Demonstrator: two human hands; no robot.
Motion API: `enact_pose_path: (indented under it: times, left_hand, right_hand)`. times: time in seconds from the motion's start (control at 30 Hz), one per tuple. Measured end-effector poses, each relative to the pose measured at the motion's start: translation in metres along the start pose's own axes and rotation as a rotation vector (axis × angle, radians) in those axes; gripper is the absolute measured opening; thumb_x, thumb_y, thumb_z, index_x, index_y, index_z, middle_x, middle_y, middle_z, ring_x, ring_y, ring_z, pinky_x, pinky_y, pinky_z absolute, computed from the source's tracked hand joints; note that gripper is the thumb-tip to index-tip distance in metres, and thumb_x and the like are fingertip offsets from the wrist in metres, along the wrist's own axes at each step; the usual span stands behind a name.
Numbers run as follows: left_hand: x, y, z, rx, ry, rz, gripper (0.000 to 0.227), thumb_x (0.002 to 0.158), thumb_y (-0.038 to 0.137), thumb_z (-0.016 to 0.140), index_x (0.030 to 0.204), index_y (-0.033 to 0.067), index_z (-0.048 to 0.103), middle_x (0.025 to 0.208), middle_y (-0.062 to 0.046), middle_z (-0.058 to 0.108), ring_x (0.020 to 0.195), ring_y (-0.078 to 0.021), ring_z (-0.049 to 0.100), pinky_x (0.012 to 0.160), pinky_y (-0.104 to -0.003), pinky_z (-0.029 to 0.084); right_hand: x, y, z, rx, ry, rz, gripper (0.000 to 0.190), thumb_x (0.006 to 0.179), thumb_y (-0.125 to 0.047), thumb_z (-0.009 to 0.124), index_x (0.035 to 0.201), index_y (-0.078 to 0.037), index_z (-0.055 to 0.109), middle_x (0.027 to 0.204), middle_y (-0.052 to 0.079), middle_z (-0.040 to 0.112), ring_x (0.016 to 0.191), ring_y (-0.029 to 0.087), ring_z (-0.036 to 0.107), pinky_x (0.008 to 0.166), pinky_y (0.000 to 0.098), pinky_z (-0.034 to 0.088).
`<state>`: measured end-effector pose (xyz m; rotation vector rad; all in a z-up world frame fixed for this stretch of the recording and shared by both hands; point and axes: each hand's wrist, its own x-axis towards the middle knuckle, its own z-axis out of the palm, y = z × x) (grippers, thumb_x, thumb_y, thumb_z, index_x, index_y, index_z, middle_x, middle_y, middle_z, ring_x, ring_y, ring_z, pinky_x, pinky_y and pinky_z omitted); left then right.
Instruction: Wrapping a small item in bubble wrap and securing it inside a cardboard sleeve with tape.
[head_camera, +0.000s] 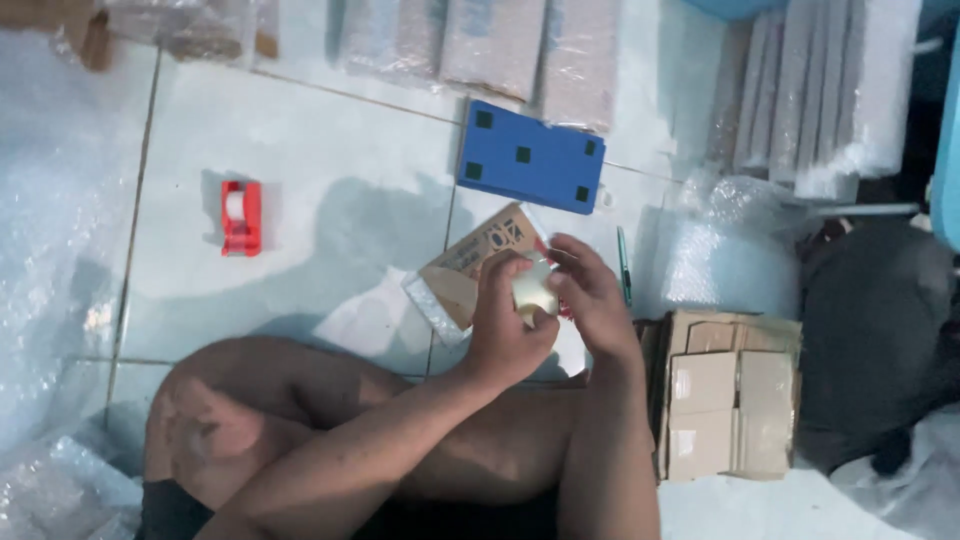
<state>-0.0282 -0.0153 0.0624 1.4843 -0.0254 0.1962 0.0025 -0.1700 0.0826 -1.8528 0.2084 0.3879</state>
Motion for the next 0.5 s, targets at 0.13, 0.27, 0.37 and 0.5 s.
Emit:
enact_pose_path:
  times: [0.13, 0.27, 0.37, 0.5]
  left_hand:
    - [0.002, -0.001, -0.001, 0.062, -0.037, 0.103, 0.059, 0.072, -0.001, 0.060, 0.128, 0.0024, 0.045, 0.121, -0.018, 0.048, 0.115, -0.0438, 0.054, 0.100, -0.052, 0.046]
    - [0.015, -0.005, -0.004, 0.114, -0.130, 0.130, 0.059, 0.069, -0.003, 0.061, 0.126, 0.0036, 0.047, 0.120, -0.017, 0.050, 0.115, -0.0423, 0.055, 0.101, -0.053, 0.047]
    - [0.018, -0.013, -0.003, 0.132, -0.192, 0.090, 0.057, 0.070, -0.003, 0.061, 0.125, 0.0038, 0.048, 0.121, -0.017, 0.051, 0.115, -0.0433, 0.056, 0.101, -0.055, 0.047]
    - [0.025, -0.025, 0.005, 0.133, -0.278, 0.138, 0.061, 0.074, -0.003, 0.061, 0.133, 0.0058, 0.047, 0.129, -0.016, 0.049, 0.120, -0.0425, 0.055, 0.101, -0.053, 0.048]
  right_hand:
    - [0.013, -0.008, -0.004, 0.033, -0.135, -0.083, 0.043, 0.090, -0.003, 0.072, 0.132, 0.003, 0.064, 0.139, 0.026, 0.059, 0.133, 0.052, 0.053, 0.104, 0.0600, 0.047]
    - [0.034, 0.000, -0.007, 0.114, -0.165, -0.230, 0.020, 0.091, -0.002, 0.075, 0.110, 0.003, 0.072, 0.127, 0.020, 0.065, 0.107, 0.033, 0.066, 0.069, 0.0344, 0.053]
    - [0.034, 0.001, -0.011, 0.096, -0.143, -0.252, 0.012, 0.091, -0.003, 0.077, 0.101, 0.003, 0.075, 0.123, 0.023, 0.065, 0.116, 0.038, 0.062, 0.097, 0.0520, 0.050]
    - [0.039, 0.013, -0.023, 0.042, -0.074, -0.243, 0.006, 0.095, -0.004, 0.074, 0.095, 0.002, 0.074, 0.114, 0.021, 0.062, 0.112, 0.037, 0.064, 0.100, 0.0531, 0.048]
